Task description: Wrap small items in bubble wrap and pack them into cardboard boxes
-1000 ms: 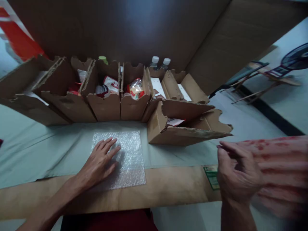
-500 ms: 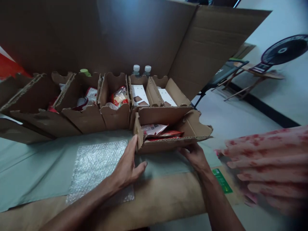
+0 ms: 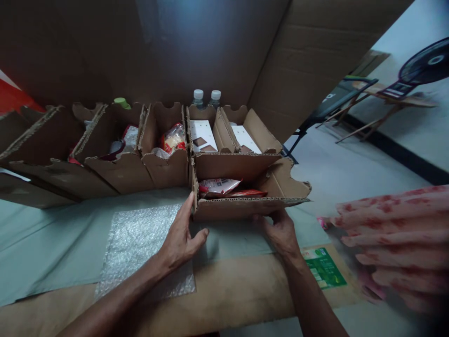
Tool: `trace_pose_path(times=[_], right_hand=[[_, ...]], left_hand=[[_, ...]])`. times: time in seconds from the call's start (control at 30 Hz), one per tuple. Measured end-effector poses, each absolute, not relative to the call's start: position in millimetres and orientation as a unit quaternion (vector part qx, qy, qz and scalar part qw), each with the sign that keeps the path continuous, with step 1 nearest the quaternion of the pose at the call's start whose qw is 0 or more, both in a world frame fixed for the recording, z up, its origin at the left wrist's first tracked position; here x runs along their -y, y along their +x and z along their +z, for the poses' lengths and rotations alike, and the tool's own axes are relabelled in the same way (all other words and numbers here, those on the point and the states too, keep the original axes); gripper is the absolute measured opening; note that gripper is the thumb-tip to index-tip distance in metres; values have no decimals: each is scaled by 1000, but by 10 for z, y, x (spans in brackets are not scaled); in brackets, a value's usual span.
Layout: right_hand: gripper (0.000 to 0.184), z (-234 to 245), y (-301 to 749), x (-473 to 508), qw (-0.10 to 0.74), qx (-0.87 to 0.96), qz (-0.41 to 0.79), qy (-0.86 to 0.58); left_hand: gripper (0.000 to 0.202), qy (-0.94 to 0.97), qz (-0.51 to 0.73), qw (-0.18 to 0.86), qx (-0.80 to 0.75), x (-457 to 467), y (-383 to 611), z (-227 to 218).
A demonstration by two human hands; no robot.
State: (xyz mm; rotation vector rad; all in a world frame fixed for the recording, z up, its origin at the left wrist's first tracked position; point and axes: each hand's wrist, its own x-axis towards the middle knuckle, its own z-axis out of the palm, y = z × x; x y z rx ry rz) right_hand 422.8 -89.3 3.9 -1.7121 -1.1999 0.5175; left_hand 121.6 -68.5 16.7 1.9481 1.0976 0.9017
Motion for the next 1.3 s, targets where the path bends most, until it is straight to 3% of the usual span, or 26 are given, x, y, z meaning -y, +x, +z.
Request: trace_pose_path(times=[0.13,0.27,0.33,0.43,0.53,0.6,0.73,0.87,0.93,1.0,1.13,1.23,1.3], right_hand=[[52,15,4128,1143,469,482,182,-717],[36,-51,3867,1582,430,540,77,-720],[31,-64,3653,1744,376,664,79,-641],[42,-40,3276,1819,288,827,104,-472],[52,-18,2952,1742,204,888,104,-398],[49,-28,2796,1666,177,902,102,-380],[33,-43,2592,1576,226,893,119,-371],[23,77,2501,1603,344,812,216,-419],[22,158,2495,1639,384,743,287,-467],[21,213,2506,1668,399,676,338,-520],[23,227,2558,1678,401,574,381,-604],[32,208,2613,1660,423,535,430,-592],[49,196,2636,1652,419,548,473,-549]], left_hand=[[85,785,335,317,-413,813,928,177],[54,817,276,263,-432,1106,334,207],[43,812,251,244,-468,1264,36,248],[39,800,231,234,-501,1451,-282,321],[40,801,220,243,-501,1543,-428,334],[40,811,199,252,-489,1556,-461,300],[51,826,171,262,-469,1544,-507,256],[90,830,181,287,-443,1579,-647,332],[97,829,183,287,-444,1602,-731,364],[83,824,194,279,-453,1614,-787,362],[30,788,277,278,-475,1607,-773,311],[17,722,319,298,-537,1592,-716,321],[18,688,309,327,-570,1583,-695,342]])
